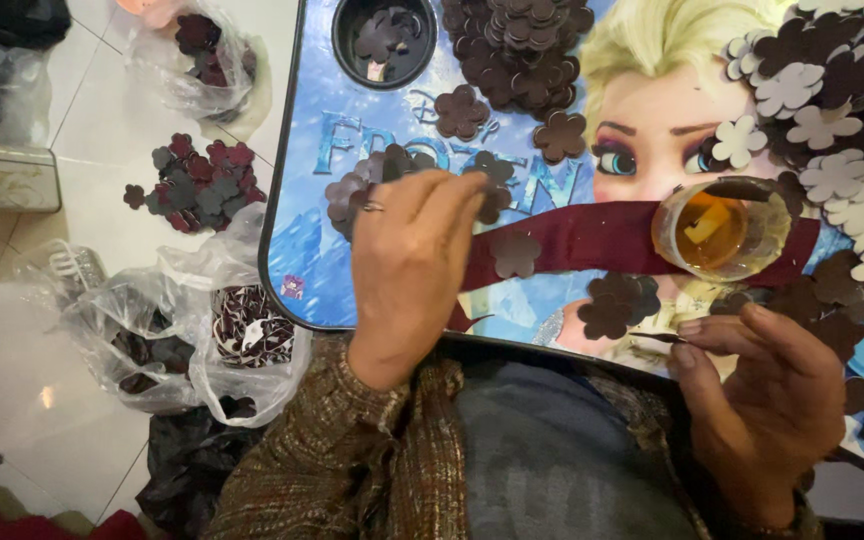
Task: The person repeatedly picks up small flower-shaped craft pieces, applies adhesive from a small container, and presses them together to form small clusters. The person handles both dark and light-colored pieces and places the assembled clusters on a Frozen-themed tray.
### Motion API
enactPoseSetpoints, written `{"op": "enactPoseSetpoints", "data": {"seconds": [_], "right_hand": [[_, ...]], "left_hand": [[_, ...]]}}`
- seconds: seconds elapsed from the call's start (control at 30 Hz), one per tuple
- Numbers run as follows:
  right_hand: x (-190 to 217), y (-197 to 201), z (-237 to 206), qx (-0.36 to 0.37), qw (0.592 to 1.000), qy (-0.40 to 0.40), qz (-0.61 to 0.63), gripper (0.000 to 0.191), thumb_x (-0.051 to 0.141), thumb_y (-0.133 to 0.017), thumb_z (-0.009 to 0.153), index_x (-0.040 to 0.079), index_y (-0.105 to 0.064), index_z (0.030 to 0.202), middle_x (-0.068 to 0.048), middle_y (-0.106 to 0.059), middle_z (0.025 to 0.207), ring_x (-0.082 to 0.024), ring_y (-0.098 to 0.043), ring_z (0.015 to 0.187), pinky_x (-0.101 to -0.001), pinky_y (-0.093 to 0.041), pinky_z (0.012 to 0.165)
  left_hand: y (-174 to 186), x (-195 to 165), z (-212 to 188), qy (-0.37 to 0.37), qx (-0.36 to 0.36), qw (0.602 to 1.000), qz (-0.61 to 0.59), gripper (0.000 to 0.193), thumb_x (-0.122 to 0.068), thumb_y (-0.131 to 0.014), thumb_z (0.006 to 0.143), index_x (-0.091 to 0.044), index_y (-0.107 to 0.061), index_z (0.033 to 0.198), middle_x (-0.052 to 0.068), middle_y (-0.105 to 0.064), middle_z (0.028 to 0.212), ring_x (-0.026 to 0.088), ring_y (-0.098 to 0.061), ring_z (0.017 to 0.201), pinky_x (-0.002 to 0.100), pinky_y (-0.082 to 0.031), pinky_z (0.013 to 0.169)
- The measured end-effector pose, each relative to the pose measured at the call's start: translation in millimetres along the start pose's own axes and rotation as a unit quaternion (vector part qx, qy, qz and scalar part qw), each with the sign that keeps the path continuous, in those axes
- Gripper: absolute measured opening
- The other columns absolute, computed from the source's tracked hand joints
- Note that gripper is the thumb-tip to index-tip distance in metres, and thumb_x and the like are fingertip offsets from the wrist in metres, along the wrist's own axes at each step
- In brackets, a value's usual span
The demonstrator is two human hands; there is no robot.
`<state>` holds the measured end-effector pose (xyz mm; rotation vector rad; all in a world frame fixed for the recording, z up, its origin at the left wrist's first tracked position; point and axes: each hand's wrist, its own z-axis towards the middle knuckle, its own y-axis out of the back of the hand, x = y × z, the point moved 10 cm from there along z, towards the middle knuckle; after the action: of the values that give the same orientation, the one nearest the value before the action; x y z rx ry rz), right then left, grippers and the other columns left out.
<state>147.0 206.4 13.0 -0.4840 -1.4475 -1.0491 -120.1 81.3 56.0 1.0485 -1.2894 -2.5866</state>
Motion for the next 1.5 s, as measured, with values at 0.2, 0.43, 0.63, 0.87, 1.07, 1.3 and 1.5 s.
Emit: {"op": "enactPoseSetpoints", "data": {"seconds": [0.2,0.43,0.63,0.87,1.07,1.3,1.5], "right_hand": [[0,-5,2,0.011,1.0,-0.002,-0.008,0.061,-0.019,-0.07,0.094,-0.003,-0.044,0.147,-0.018,-0.069,0.108,-0.02,-0.071,0.105,-0.0287,-0.056,0.099],[0,-7,4,0.009,1.0,0.0,-0.026,0.059,-0.019,-0.07,0.094,-0.004,-0.045,0.145,-0.018,-0.069,0.108,-0.019,-0.071,0.105,-0.0271,-0.057,0.097],[2,-9,4,0.022,1.0,0.002,-0.022,0.055,-0.019,-0.069,0.097,-0.005,-0.045,0.144,-0.019,-0.069,0.109,-0.019,-0.071,0.106,-0.0272,-0.059,0.095],[-3,-10,5,0.014,1.0,-0.008,-0.021,0.059,-0.019,-0.068,0.093,-0.005,-0.044,0.145,-0.019,-0.068,0.11,-0.02,-0.07,0.104,-0.0273,-0.059,0.092],[-6,-10,1,0.008,1.0,-0.008,-0.019,0.057,-0.021,-0.07,0.095,-0.006,-0.044,0.143,-0.02,-0.068,0.111,-0.02,-0.071,0.104,-0.027,-0.058,0.094],[-5,-10,4,0.008,0.998,-0.007,-0.059,0.059,-0.02,-0.07,0.092,-0.006,-0.044,0.143,-0.021,-0.068,0.111,-0.021,-0.071,0.102,-0.0276,-0.058,0.091],[4,-13,6,0.013,0.998,0.016,-0.051,0.059,-0.02,-0.07,0.094,-0.005,-0.044,0.144,-0.02,-0.067,0.108,-0.021,-0.071,0.103,-0.0274,-0.059,0.093]], "left_hand": [[16,8,-2,0.013,-0.006,1.0,0.013,0.017,-0.01,-0.08,0.096,-0.011,-0.074,0.111,0.004,-0.067,0.106,0.026,-0.062,0.099,0.04,-0.049,0.089],[6,-10,-17,-0.022,0.033,0.999,-0.012,0.02,-0.011,-0.082,0.092,-0.009,-0.074,0.11,0.005,-0.066,0.108,0.026,-0.061,0.1,0.039,-0.049,0.087],[30,12,-19,0.026,-0.013,0.999,0.041,0.02,-0.009,-0.082,0.096,-0.008,-0.073,0.114,0.005,-0.066,0.113,0.025,-0.061,0.103,0.038,-0.05,0.089],[18,4,-25,0.026,0.07,0.997,0.016,0.027,-0.015,-0.084,0.087,-0.009,-0.074,0.111,0.007,-0.067,0.104,0.028,-0.062,0.096,0.041,-0.048,0.078],[19,10,-23,0.037,0.051,0.998,0.011,0.024,-0.017,-0.081,0.094,-0.009,-0.071,0.114,0.007,-0.066,0.108,0.028,-0.062,0.099,0.042,-0.049,0.084],[45,43,-7,0.058,-0.005,0.998,0.025,0.039,-0.017,-0.08,0.097,-0.003,-0.065,0.13,0.014,-0.066,0.126,0.034,-0.062,0.115,0.043,-0.049,0.099],[32,56,-1,0.096,0.049,0.994,-0.006,0.038,-0.015,-0.079,0.096,-0.004,-0.068,0.131,0.014,-0.072,0.118,0.032,-0.067,0.106,0.041,-0.053,0.093]]}}
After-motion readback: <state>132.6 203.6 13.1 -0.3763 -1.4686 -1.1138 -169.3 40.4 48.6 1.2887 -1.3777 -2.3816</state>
